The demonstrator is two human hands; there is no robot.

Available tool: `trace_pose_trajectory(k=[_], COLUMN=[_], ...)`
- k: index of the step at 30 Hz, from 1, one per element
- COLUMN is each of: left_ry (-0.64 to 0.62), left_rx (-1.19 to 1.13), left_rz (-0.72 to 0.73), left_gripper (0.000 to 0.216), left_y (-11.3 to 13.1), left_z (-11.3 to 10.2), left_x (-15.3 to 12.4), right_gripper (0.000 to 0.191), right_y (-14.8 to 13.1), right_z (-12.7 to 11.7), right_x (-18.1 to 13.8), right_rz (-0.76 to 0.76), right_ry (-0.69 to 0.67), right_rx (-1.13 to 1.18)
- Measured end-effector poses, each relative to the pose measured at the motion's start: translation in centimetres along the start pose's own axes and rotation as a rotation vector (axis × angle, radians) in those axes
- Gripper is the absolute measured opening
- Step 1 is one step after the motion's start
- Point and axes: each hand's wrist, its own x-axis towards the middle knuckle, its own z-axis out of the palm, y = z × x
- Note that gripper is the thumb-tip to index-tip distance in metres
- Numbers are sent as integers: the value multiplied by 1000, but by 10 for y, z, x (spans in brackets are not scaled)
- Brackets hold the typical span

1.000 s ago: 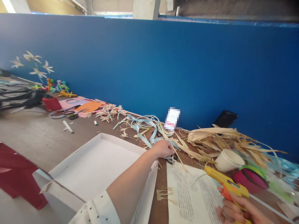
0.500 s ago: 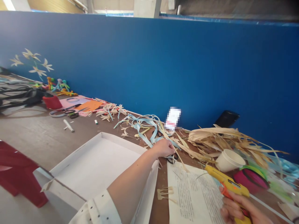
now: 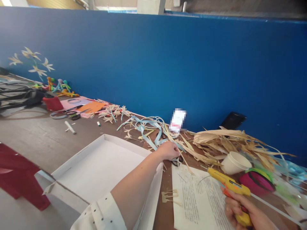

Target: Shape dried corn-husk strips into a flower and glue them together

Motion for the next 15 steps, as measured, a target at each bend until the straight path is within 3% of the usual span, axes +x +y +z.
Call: trace_pose_trajectory(k=[8,13,15], left_ry=[3,5,2], left_rx=[23,21,19], left_rz=[5,-8,-6], left_gripper=[16,17,17], left_y=[0,1,2], left_z=[1,0,0], left_x=[0,-1,-1], right_gripper=[19,45,47], right_y=[-4,-1,-1], right_z=[16,10,0], right_x=[7,3,4], right_rz=[109,42,35], right_ry=[46,48,41], right_rx=[8,-211,-289])
